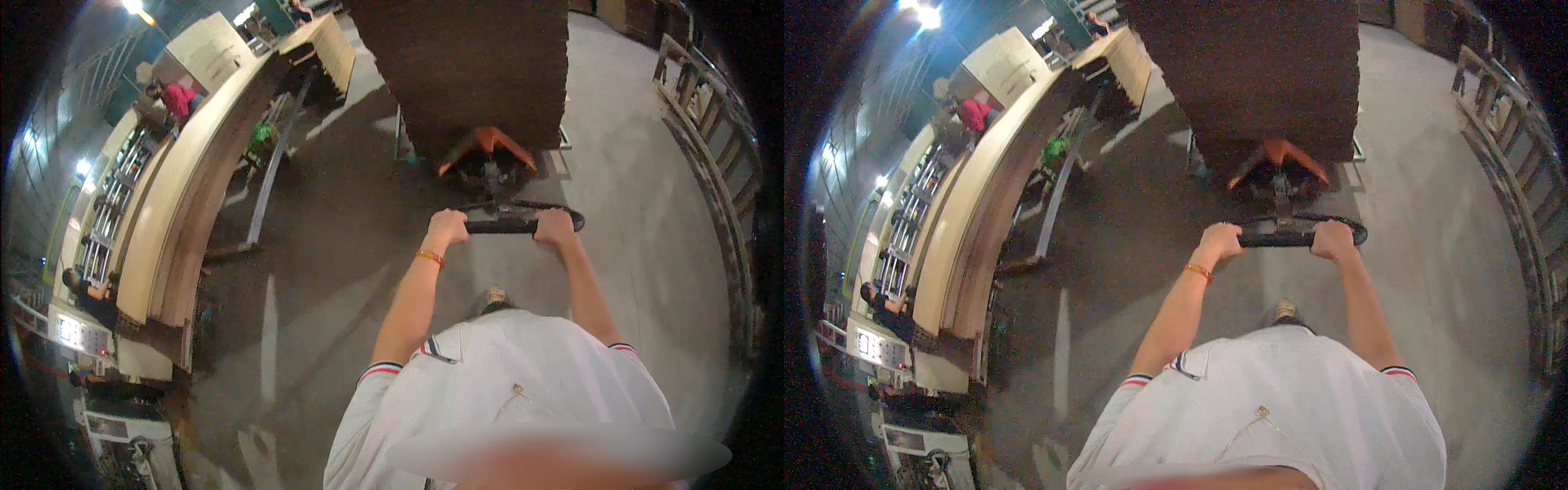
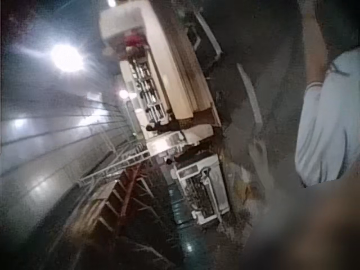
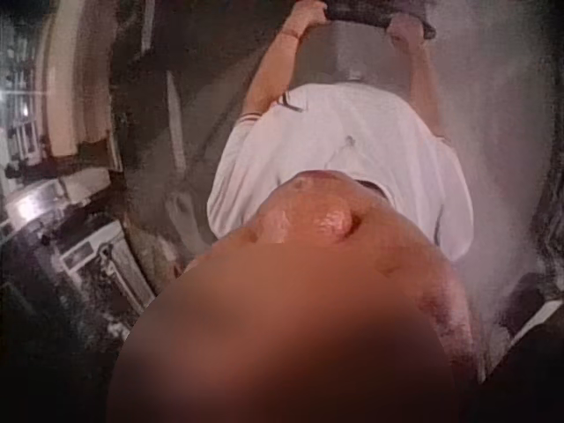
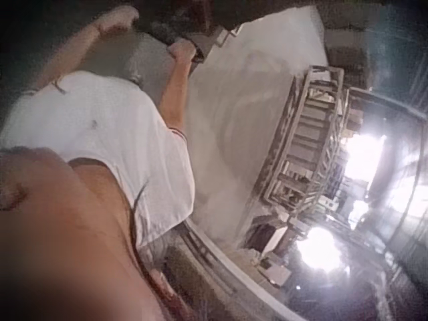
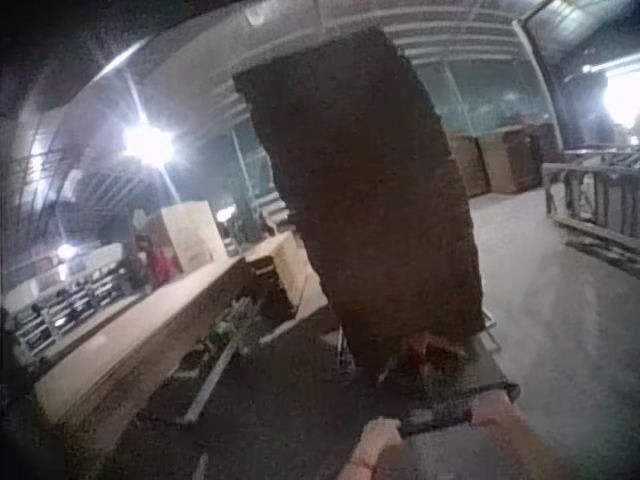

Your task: The person places large flat cardboard sheets onto a metal rack, then uses a manual pallet jack to move a stack of cardboard sheets across the warehouse floor. The person continues to place additional sheets onto the rack with assistance from another worker.

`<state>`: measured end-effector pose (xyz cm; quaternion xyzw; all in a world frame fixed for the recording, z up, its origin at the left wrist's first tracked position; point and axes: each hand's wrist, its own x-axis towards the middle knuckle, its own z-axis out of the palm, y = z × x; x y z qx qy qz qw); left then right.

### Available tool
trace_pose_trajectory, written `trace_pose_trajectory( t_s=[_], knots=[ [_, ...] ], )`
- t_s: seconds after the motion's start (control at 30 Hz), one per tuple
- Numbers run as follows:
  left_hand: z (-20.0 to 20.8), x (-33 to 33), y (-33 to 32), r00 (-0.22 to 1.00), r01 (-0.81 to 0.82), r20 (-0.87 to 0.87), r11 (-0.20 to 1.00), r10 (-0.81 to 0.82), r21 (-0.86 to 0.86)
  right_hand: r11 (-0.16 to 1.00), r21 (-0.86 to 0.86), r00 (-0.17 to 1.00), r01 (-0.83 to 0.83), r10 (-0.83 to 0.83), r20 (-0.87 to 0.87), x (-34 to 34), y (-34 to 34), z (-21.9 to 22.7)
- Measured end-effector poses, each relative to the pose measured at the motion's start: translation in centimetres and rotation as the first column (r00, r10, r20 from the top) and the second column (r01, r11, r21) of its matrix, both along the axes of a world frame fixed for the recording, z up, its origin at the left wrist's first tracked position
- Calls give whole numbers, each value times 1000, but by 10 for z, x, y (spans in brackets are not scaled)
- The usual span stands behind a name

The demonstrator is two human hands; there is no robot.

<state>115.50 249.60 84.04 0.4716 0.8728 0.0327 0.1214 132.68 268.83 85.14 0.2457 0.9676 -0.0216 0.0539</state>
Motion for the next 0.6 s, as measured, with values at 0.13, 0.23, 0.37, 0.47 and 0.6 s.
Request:
trace_pose_trajectory(
  t_s=[0.13,0.23,0.37,0.47,0.6],
  knots=[
    [11,28,-29,1000,-14,2,1000,14,18,998,-66,999,-9,11,36,24,-32,22],
    [13,42,-47,1000,-26,4,1000,26,15,998,-36,998,-44,45,38,38,-46,21],
    [14,58,-53,998,-63,12,998,63,-21,995,-67,997,-78,77,-8,52,-49,27],
    [16,77,-61,996,-83,33,996,84,-11,990,-14,990,-143,143,-12,67,-51,10],
    [30,105,-89,990,-133,33,990,135,-35,993,-65,995,-95,96,8,85,-81,33]
  ],
)
